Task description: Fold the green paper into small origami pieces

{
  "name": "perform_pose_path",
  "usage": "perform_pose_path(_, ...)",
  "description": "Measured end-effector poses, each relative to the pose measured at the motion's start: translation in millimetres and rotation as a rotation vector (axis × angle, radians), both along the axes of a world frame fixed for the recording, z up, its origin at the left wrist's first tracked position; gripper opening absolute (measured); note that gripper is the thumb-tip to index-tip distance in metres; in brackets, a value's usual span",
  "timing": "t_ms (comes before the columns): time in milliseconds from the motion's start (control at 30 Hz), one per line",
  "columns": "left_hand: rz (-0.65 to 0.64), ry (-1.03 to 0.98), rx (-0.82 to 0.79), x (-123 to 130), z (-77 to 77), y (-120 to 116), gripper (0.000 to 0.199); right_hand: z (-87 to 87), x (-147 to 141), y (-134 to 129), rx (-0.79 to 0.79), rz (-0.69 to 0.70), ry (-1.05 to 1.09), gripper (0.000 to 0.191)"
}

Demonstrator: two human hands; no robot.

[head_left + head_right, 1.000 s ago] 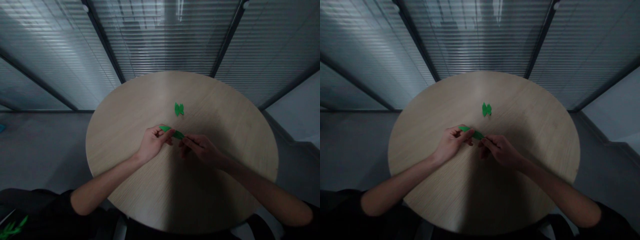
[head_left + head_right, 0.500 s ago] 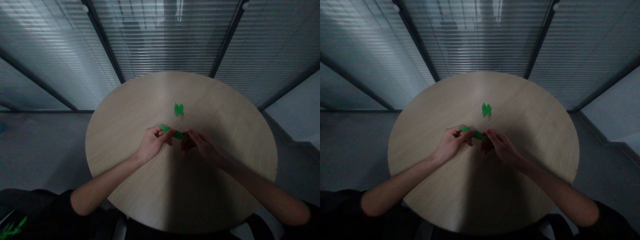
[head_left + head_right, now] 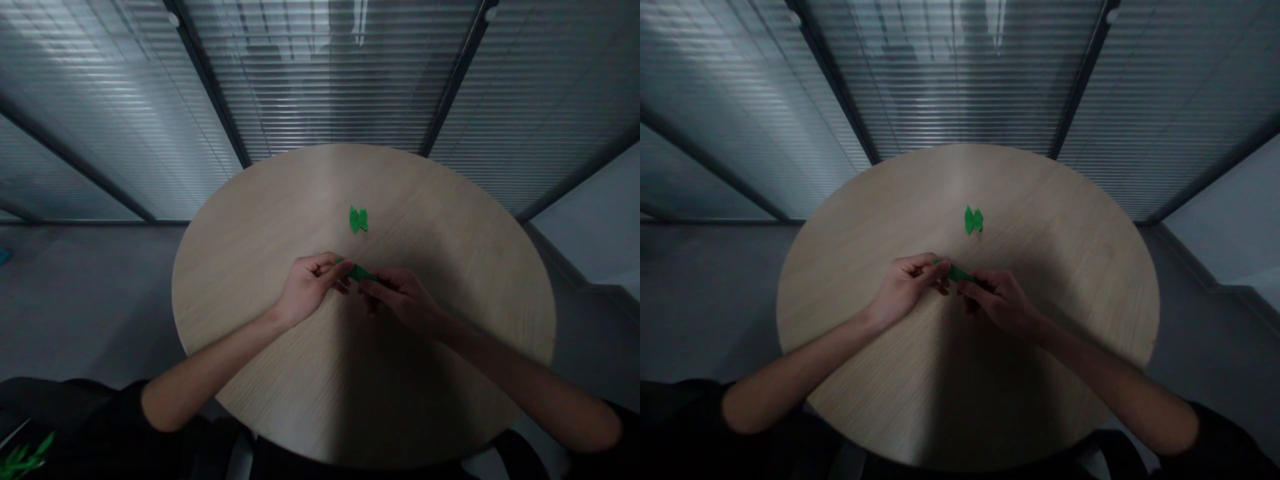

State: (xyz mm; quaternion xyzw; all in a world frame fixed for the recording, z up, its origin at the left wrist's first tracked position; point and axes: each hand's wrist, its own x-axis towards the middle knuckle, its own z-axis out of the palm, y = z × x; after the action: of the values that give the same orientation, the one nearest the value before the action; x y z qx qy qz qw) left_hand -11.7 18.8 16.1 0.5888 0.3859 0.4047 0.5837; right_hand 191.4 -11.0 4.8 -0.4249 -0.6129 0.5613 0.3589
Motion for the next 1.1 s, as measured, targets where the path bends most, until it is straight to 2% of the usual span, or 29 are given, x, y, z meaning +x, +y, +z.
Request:
perform_pose_path(333, -0.02, -0.029, 0.048, -1, -0.9, 1, 0.031, -0.3, -5, 0, 0.052, 0.001, 0.028, 0.041)
perform_pose_path(500, 0.069, -0.169, 0.136, 2, -6.4, -1, 0.026, -3.3, -6, 2, 0.069, -0.052, 0.052, 0.04)
perform_pose_path(633, 0.095, -0.151, 0.233, 2, -10.4, -2, 0.016, -5.2, -6, 2, 0.071, -0.028, 0.002, 0.041)
perform_pose_path(733, 0.129, -0.036, 0.347, -1, -12.3, -3, 0.01, -4.3, -5, 0, 0.072, 0.008, -0.081, 0.04)
perform_pose_path(800, 0.169, 0.08, 0.496, -3, -12.1, -4, 0.009, -3.5, -5, -2, 0.068, 0.014, -0.105, 0.04)
perform_pose_path(933, 0.181, 0.229, 0.777, -7, -9.0, -5, 0.019, -3.2, -5, -3, 0.118, 0.005, -0.11, 0.04)
perform_pose_path(1100, 0.217, 0.242, 0.868, -7, -7.1, -5, 0.026, -2.2, -3, -2, 0.193, -0.024, -0.144, 0.042)
